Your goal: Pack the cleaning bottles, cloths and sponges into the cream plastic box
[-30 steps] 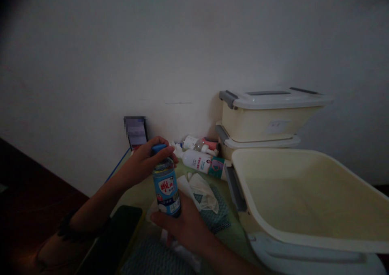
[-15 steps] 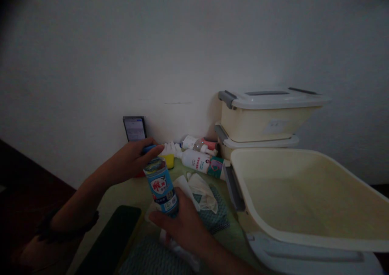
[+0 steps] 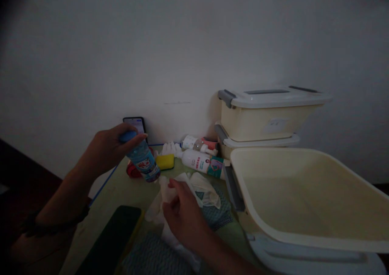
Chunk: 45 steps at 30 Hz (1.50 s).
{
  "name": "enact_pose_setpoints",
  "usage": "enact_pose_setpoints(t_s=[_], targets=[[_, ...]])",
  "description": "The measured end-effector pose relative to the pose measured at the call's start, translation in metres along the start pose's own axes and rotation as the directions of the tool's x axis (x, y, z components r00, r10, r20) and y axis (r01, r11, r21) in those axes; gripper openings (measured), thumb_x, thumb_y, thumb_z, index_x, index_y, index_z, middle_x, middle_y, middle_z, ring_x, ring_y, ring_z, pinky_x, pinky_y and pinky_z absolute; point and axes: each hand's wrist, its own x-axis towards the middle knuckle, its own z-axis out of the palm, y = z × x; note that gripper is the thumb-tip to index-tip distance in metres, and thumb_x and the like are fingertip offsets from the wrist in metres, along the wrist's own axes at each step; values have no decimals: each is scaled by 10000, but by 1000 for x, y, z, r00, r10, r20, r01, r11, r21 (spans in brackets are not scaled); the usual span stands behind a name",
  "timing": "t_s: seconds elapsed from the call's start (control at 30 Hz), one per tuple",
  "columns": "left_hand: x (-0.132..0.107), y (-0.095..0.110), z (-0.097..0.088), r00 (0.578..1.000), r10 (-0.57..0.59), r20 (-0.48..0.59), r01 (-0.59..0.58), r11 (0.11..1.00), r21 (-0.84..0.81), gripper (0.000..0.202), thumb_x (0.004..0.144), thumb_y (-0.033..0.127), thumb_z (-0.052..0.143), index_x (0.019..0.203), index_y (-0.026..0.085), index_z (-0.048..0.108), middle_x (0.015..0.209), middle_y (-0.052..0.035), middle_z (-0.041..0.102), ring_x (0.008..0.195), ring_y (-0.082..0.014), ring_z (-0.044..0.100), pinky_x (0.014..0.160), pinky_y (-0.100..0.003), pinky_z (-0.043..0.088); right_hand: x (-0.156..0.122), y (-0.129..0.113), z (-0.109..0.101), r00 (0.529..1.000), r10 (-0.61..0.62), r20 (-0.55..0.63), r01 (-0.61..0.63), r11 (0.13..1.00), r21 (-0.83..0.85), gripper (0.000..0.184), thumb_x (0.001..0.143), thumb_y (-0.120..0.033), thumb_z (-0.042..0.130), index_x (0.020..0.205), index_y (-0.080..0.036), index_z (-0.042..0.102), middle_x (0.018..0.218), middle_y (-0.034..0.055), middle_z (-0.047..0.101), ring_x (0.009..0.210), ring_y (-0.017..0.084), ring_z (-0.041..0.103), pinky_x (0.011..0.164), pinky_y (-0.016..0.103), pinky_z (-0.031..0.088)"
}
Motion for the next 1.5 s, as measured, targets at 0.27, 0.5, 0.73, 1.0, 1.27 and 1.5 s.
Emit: enact_pose_setpoints(t_s=[0.27,0.5,0.73,1.0,1.27,1.5], targets=[[3,-5,2,987,92,131,-92,996,-5,398,814,541,465,829,167,602,670,-27,612,541,-141,531,525,-239,363,-6,0,-9,986,-141,85,161,714,-681,406,841,-284,505,1226,-171,567,1336,126,479,1232,294,382,1044,474,301],[3,-7,0,987,100,127,-101,995,5,433,785,582,502,841,168,615,664,-21,610,538,-137,532,528,-238,363,-6,2,-7,993,-81,82,115,667,-736,452,866,-324,455,1253,-112,548,1318,131,515,1217,284,412,1057,440,289],[2,-8,2,959,141,246,-136,990,-37,357,779,521,537,844,182,626,645,0,607,553,-132,540,524,-225,374,-5,2,-6,992,-87,87,123,655,-746,454,868,-322,446,1257,-108,543,1317,129,518,1208,283,419,1049,437,301],[1,-15,-5,901,197,386,-163,979,-119,317,822,464,491,849,179,626,693,-5,626,585,-133,560,538,-224,391,-4,0,-6,992,-92,89,127,646,-752,443,865,-310,453,1249,-112,550,1310,127,530,1193,283,437,1041,449,312],[1,-26,-8,875,139,464,-42,976,-214,374,805,527,494,927,190,600,722,-12,636,617,-160,583,542,-238,416,-4,2,-6,991,-89,98,132,637,-759,441,865,-310,451,1248,-116,552,1303,127,537,1182,283,446,1026,460,329],[-1,-35,-3,854,135,502,11,961,-277,338,764,485,565,930,191,569,747,-16,641,652,-172,593,564,-247,437,-5,4,-6,992,-75,104,128,641,-757,451,873,-313,436,1265,-116,541,1320,122,521,1210,283,422,1048,452,300]])
